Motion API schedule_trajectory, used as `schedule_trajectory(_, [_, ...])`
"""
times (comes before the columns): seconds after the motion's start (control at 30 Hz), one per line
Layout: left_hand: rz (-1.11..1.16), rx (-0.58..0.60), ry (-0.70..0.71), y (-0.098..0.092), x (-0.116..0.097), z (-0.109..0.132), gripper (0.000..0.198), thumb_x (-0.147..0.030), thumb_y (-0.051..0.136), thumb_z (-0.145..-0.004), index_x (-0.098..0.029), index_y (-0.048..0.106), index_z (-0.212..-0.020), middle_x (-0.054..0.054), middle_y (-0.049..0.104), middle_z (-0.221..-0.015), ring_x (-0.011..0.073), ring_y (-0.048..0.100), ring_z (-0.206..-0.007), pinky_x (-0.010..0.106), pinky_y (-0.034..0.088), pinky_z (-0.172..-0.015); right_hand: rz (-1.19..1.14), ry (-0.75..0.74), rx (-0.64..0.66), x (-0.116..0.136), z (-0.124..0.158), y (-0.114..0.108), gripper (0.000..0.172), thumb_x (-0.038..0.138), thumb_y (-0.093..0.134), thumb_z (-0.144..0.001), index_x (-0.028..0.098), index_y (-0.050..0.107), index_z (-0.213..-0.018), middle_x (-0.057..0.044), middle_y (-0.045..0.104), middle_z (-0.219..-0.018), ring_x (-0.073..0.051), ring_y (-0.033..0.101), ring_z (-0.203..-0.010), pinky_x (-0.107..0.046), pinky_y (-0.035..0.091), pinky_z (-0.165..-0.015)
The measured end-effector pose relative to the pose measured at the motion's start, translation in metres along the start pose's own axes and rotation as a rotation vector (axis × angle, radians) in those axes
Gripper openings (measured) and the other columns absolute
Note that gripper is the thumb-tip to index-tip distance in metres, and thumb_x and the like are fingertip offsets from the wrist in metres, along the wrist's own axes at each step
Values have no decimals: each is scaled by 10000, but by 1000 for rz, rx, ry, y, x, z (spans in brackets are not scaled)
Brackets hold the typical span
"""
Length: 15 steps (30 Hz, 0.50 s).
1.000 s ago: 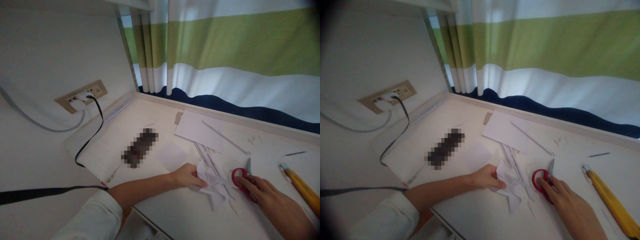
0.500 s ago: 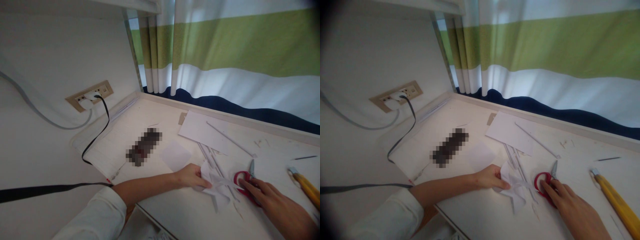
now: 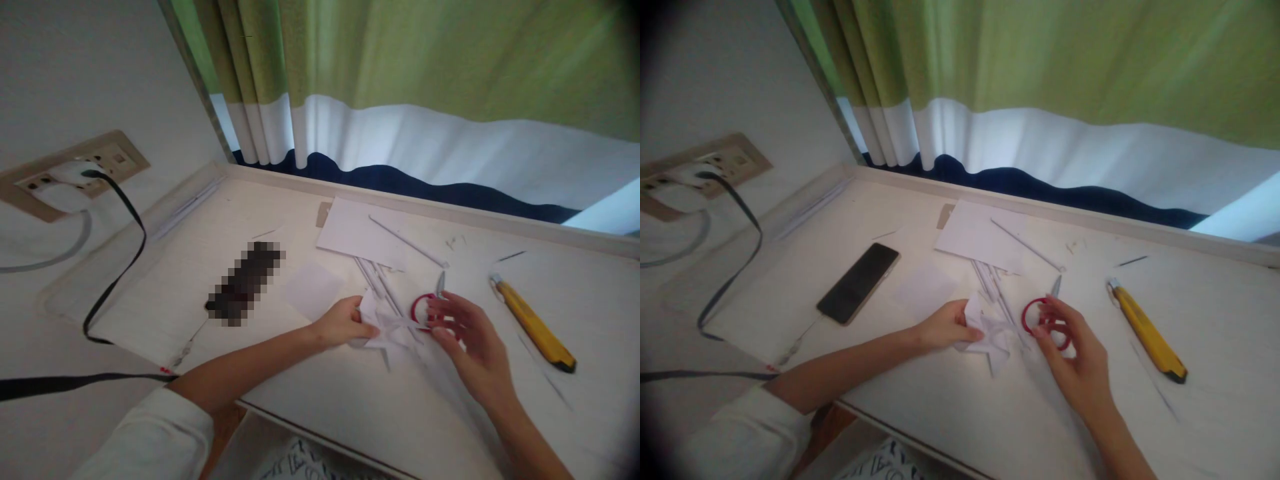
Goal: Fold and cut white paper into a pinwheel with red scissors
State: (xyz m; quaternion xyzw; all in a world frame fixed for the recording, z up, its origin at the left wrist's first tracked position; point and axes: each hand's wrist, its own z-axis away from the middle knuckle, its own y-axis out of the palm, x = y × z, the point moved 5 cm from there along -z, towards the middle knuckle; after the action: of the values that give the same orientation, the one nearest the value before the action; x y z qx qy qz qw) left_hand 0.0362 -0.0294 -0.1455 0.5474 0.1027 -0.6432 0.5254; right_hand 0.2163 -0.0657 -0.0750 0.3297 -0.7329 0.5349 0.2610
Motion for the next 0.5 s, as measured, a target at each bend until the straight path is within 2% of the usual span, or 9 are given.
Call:
schedule_trajectory(0.07, [-7,2,13,1,0,0,462,-119,706,-497,-96,499,-909,50,603,-756,126,565,-628,241,425,-597,-270,120,98,4,5,17,507,295,564,-718,273,343,-1175,-75,511,-1061,-200,539,-909,-353,480,-741])
schedule_trajectory(0.13, [-17,2,28,4,-2,1,490,-132,704,-513,-104,464,-938,49,602,-770,134,575,-644,245,432,-604,-424,153,170,10,10,32,609,291,627,-661,287,308,-1180,-77,487,-1104,-210,512,-965,-364,466,-770])
schedule_trajectory(0.2, [-32,5,41,7,-3,3,487,-142,699,-533,-115,434,-941,47,600,-780,135,582,-651,250,440,-615,-467,224,222,10,15,44,626,278,653,-636,285,316,-1163,-76,504,-1083,-214,496,-988,-358,462,-765])
schedule_trajectory(0.3, [-74,6,59,9,-4,5,467,-145,693,-553,-123,412,-926,40,598,-755,135,586,-633,243,444,-595,-565,357,281,5,21,55,562,277,647,-641,268,360,-1124,-59,539,-1000,-171,562,-798,-334,477,-705])
schedule_trajectory(0.4, [-139,14,42,10,-1,5,453,-165,674,-587,-130,400,-946,37,603,-718,143,590,-593,248,449,-552,-625,424,317,-3,26,59,564,248,666,-619,257,387,-1110,-29,555,-891,-154,554,-759,-304,476,-683])
schedule_trajectory(0.5, [-155,18,68,10,0,3,445,-147,665,-596,-123,407,-957,40,608,-713,145,595,-600,252,455,-560,-659,479,296,-13,30,59,565,238,674,-612,254,402,-1108,-5,550,-791,-142,551,-713,-284,477,-640])
